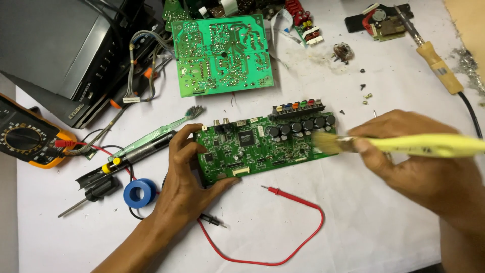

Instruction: Testing, cleaning, and soldering components on a circuit board at a repair bench.

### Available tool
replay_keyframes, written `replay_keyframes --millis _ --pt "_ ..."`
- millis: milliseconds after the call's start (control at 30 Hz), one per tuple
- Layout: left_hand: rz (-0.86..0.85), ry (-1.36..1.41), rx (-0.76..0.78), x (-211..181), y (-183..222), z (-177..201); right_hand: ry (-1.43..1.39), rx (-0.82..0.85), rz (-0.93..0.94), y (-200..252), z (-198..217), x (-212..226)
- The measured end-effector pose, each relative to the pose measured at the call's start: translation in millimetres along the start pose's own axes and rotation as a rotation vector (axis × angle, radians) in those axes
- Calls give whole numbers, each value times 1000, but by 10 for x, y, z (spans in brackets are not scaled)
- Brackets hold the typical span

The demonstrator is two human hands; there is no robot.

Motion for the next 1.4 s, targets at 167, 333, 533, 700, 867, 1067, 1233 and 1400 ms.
replay_keyframes --millis 167,333,533,700,867,1067,1233,1400 --pt "-2 -32 1 -45 -17 10 175 48 71 94 -176 -319" --pt "-5 -57 -9 -26 -4 -5 186 -97 93 42 47 -164" --pt "34 -44 4 -51 -20 -11 354 -152 40 104 -1 -327" --pt "29 -92 11 -63 -9 -5 76 -73 34 61 -112 -219" --pt "-7 -102 -8 -80 -4 17 151 -347 -79 254 124 -400" --pt "-218 -158 -24 -248 66 83 -310 -142 -205 -92 -29 -217" --pt "-510 -252 -64 -274 212 114 -527 78 -352 -127 -186 -317" --pt "-478 -248 -108 -244 216 119 -299 248 -306 -16 -179 -612"
Point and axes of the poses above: each hand's wrist, its own y-axis away from the middle knuckle, its own z-axis out of the back of the hand, x = y × z, the point moved 4 cm from there along -y, towards the middle knuckle, and after that the axes turned 5 degrees about -x, right-handed, at the moved point
